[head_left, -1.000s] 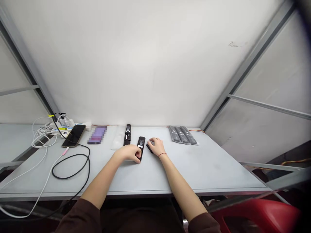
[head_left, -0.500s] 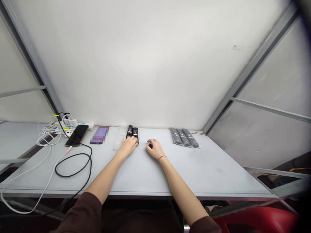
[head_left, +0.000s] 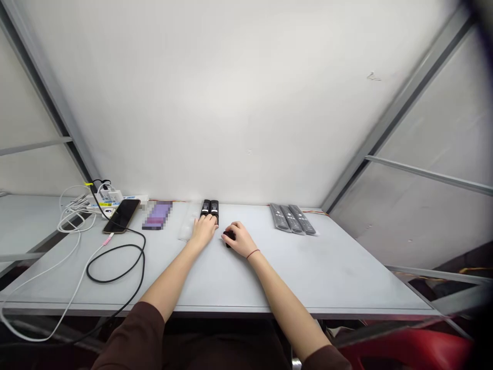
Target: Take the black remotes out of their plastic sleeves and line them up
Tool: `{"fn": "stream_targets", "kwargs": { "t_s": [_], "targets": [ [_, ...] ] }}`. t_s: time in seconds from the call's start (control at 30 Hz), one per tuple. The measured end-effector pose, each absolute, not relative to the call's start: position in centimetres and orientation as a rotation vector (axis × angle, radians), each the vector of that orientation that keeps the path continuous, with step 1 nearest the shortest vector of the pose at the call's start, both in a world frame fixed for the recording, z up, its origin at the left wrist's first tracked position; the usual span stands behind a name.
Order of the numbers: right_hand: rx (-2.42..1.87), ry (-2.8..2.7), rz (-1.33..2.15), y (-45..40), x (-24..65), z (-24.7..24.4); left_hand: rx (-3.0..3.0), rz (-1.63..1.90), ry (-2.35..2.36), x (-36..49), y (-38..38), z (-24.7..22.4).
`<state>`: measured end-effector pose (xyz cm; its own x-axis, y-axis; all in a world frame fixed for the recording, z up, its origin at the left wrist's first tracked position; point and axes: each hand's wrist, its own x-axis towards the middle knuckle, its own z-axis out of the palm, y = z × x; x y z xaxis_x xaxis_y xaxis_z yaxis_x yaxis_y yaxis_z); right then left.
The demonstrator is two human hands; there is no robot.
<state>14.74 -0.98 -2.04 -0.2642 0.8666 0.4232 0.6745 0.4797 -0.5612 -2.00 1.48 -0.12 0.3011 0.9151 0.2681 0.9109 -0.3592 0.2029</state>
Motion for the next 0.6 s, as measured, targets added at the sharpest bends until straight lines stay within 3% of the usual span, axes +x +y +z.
{"fn": "stream_targets", "kwargs": {
  "t_s": [0.33,0.6],
  "targets": [
    [-1.225,-2.166,0.316,-1.5,14.2,-1.7,2.554,0.538,1.77,-2.1,1.7,-0.2],
    [-1.224,-2.194,0.306,-1.9,14.1,-1.2,2.365,0.898,1.956,-4.3,2.6,0.4]
  ]
}}
